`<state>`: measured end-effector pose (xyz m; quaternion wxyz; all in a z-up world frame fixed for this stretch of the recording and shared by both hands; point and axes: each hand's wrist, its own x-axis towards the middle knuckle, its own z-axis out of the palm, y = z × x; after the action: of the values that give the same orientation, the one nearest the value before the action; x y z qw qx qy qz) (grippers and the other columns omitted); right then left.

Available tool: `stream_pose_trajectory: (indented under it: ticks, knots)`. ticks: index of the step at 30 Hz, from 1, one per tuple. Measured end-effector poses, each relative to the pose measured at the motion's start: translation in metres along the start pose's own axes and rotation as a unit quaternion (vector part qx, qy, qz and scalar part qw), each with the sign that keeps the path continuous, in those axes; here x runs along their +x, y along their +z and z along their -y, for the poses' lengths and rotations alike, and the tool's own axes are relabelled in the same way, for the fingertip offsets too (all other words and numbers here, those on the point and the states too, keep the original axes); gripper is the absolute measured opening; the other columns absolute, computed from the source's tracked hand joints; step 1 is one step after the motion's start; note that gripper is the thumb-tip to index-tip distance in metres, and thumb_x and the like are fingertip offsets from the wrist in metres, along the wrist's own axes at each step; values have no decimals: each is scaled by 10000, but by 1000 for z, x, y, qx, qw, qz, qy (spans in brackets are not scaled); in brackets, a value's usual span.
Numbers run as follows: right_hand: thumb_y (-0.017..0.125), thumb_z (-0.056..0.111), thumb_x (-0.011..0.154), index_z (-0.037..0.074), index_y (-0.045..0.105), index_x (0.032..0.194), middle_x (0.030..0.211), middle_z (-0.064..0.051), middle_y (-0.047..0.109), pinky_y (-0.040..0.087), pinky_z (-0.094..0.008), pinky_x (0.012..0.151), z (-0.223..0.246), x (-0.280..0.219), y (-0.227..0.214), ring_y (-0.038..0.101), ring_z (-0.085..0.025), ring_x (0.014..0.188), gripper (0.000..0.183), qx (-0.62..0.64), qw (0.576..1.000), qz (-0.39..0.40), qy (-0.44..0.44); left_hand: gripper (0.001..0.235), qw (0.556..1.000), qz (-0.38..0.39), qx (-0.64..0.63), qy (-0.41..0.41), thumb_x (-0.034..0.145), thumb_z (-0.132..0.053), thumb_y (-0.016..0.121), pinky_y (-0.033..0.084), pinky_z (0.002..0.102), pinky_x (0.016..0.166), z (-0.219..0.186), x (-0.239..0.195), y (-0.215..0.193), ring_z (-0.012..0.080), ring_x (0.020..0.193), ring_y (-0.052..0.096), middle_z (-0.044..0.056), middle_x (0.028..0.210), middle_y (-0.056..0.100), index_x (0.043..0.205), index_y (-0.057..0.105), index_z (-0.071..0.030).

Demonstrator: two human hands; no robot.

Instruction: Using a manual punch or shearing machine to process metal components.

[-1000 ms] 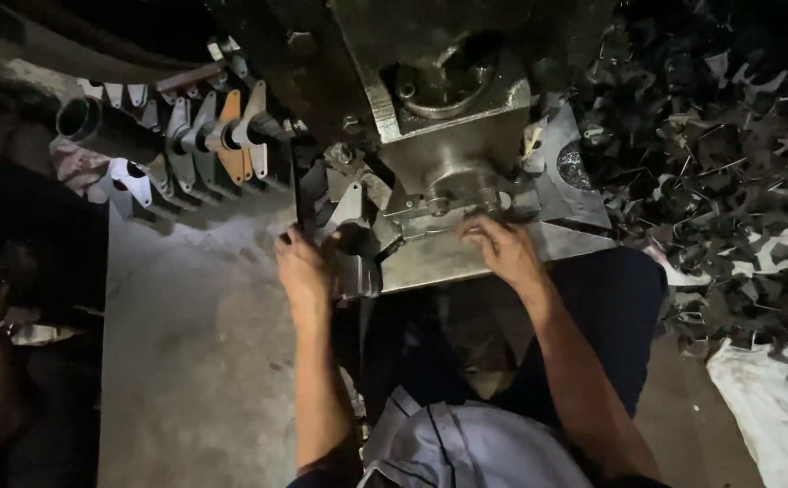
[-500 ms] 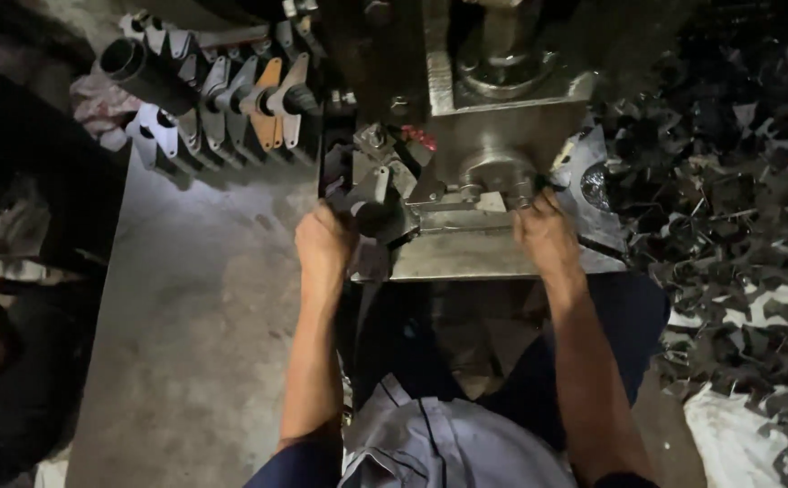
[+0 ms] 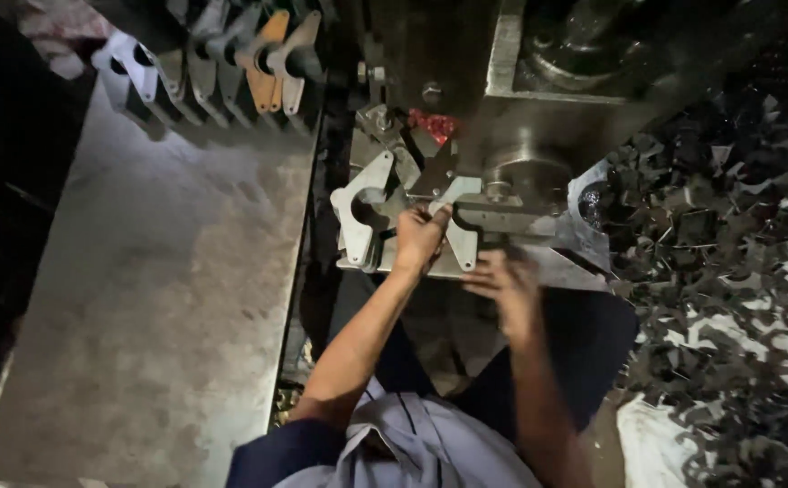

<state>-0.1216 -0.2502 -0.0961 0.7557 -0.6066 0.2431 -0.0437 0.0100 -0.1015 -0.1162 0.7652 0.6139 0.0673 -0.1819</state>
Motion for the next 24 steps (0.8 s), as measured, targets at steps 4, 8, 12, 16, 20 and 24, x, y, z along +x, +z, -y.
stream_pose_trajectory:
  ticks: [4, 8, 12, 16, 20, 24]
  knots:
    - [684, 314, 957, -6, 695, 1066, 851, -168, 746, 616, -323, 569, -27, 15, 37, 740, -225, 657, 338, 43, 999, 6, 12, 359, 998, -26, 30, 53, 940, -264, 756, 328, 298, 344, 9, 9, -1, 95, 359, 468, 47, 520, 572, 713, 598, -34]
    - [745, 231, 953, -42, 718, 968, 722, -154, 725, 506, -286, 439, -32, 20, 41, 662, -203, 522, 275, 40, 999, -29, -4, 354, 989, -1, 104, 102, 928, -306, 748, 397, 312, 413, -3, 0, -12, 109, 425, 538, 53, 544, 611, 732, 637, -32]
    - [747, 224, 919, -33, 720, 959, 700, -158, 724, 481, -288, 402, -12, 21, 46, 662, -213, 490, 261, 41, 998, -36, 9, 317, 962, -8, 200, 187, 922, -308, 765, 483, 328, 504, -17, -42, -23, 159, 516, 634, 73, 599, 658, 797, 699, -24]
    - [653, 359, 949, -36, 719, 1017, 791, -153, 751, 540, -304, 451, 12, 5, 36, 718, -220, 591, 406, 76, 996, -6, 49, 248, 904, -42, 298, 304, 943, -232, 746, 548, 397, 653, 5, -85, -33, 301, 727, 676, 163, 854, 663, 1037, 654, -23]
    - [507, 518, 976, -14, 710, 1140, 939, -144, 797, 580, -324, 549, 21, -13, 18, 779, -234, 779, 593, 98, 989, 93, 57, 455, 799, -24, 385, 461, 917, -151, 701, 575, 455, 799, -35, -95, -23, 438, 1035, 652, 249, 1231, 573, 1325, 542, -25]
    - [541, 444, 1050, -18, 667, 1244, 1061, -158, 777, 594, -373, 647, 18, -8, 14, 765, -260, 906, 517, 52, 996, 55, -46, 455, 770, 31, 438, 463, 895, -121, 706, 561, 485, 785, -25, -36, -7, 428, 1010, 660, 240, 1280, 542, 1310, 537, -38]
